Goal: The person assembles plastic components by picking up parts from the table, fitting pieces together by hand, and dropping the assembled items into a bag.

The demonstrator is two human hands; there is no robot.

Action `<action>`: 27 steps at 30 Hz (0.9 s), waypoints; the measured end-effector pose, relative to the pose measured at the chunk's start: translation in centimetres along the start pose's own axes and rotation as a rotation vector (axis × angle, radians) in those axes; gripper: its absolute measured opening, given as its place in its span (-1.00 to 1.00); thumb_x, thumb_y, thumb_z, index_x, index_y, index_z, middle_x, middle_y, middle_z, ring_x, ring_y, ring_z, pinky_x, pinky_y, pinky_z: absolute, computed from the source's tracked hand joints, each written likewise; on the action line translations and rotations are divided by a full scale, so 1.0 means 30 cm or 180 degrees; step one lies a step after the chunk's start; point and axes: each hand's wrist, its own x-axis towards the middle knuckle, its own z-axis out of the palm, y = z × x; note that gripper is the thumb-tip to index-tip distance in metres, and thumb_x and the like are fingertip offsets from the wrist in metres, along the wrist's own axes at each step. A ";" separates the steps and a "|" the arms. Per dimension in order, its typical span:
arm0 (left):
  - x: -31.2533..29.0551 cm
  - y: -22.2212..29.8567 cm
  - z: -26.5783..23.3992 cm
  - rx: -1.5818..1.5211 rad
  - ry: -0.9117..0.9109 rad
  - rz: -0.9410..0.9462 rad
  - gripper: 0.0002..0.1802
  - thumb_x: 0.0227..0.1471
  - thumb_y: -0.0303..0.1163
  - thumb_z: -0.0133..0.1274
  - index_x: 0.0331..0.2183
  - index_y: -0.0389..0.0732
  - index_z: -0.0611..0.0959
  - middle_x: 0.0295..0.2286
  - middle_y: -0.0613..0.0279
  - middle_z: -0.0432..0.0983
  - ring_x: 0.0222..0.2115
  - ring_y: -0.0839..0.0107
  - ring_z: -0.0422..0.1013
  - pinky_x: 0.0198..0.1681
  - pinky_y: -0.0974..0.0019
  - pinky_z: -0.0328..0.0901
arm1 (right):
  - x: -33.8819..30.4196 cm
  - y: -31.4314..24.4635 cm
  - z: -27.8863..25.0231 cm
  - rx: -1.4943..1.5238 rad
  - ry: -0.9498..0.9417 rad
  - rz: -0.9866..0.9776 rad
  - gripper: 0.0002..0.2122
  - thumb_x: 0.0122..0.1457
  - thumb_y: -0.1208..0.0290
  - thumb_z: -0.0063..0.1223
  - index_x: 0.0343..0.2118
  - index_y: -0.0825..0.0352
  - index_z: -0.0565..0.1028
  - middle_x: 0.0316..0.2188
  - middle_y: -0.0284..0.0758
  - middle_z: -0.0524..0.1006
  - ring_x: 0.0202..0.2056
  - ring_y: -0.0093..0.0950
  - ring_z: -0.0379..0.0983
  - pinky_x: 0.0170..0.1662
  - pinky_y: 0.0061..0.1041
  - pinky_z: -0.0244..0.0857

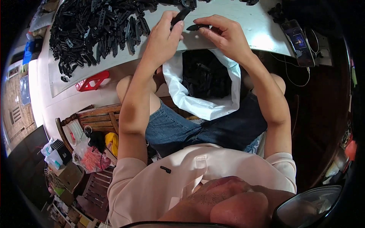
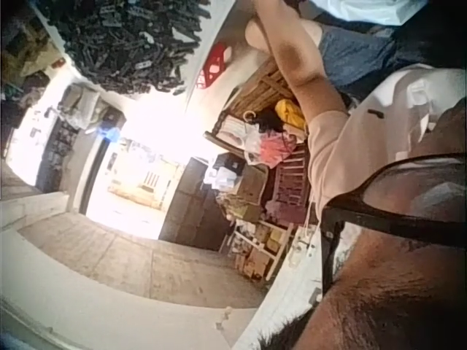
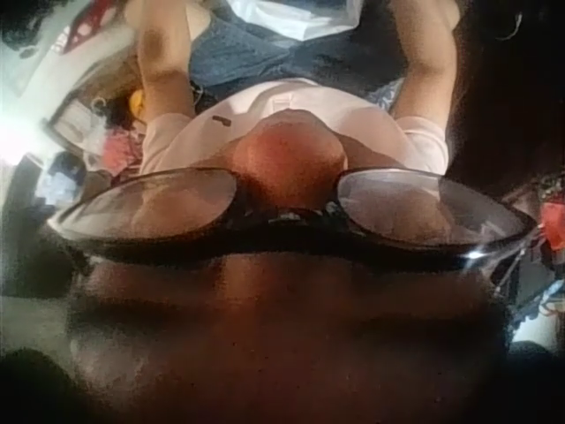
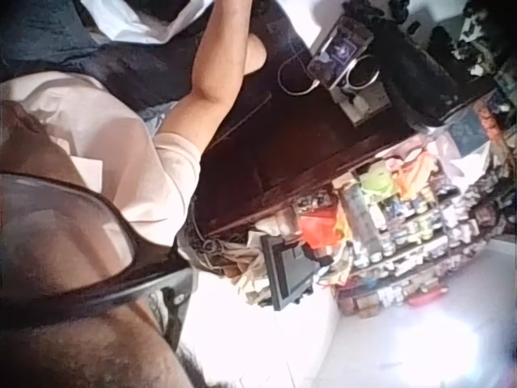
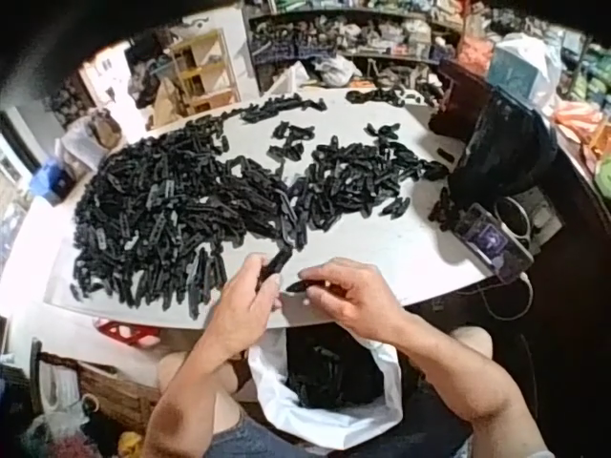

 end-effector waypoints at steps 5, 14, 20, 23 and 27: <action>0.006 -0.048 0.016 -0.0261 -0.0075 0.0217 -0.62 0.33 -0.19 0.03 -0.01 -0.29 0.54 -0.29 0.05 0.59 -0.21 0.27 0.52 -0.09 0.19 0.38 | -0.010 -0.024 0.010 0.0940 -0.0108 0.0730 -0.77 0.31 0.40 0.17 -0.03 0.32 0.61 -0.33 -0.36 0.64 -0.38 -0.61 0.50 -0.30 -0.54 0.46; -0.013 -0.019 0.035 0.0277 -0.0331 0.0910 -0.55 0.28 -0.14 0.09 0.02 -0.30 0.55 -0.24 0.04 0.55 -0.21 0.25 0.48 -0.08 0.22 0.35 | -0.007 -0.008 -0.012 0.1493 -0.0144 0.1096 -0.85 0.33 0.39 0.17 -0.14 0.33 0.61 -0.41 -0.43 0.60 -0.41 -0.67 0.50 -0.36 -0.65 0.41; -0.004 -0.036 0.022 0.0782 -0.0352 0.1166 -0.54 0.27 -0.14 0.08 0.01 -0.32 0.54 -0.22 -0.06 0.54 -0.22 0.07 0.48 -0.12 0.14 0.36 | -0.012 -0.006 -0.022 0.1538 -0.0184 0.1126 -0.86 0.31 0.37 0.21 -0.18 0.31 0.62 -0.44 -0.44 0.60 -0.42 -0.67 0.51 -0.37 -0.66 0.40; -0.009 -0.026 0.027 0.0791 -0.0363 0.1159 -0.53 0.26 -0.14 0.10 -0.02 -0.34 0.53 -0.21 -0.12 0.53 -0.21 -0.08 0.48 -0.12 0.06 0.37 | -0.015 -0.002 -0.027 0.1534 -0.0177 0.1126 -0.86 0.30 0.35 0.23 -0.20 0.30 0.62 -0.45 -0.44 0.60 -0.44 -0.67 0.51 -0.39 -0.66 0.40; -0.015 -0.012 0.023 0.0888 -0.0306 0.1287 -0.59 0.24 -0.17 0.11 -0.07 -0.32 0.55 -0.24 -0.07 0.53 -0.24 -0.05 0.49 -0.17 0.06 0.37 | -0.014 0.003 -0.025 0.1503 -0.0199 0.1118 -0.86 0.30 0.34 0.24 -0.21 0.28 0.62 -0.48 -0.44 0.60 -0.47 -0.67 0.51 -0.41 -0.66 0.41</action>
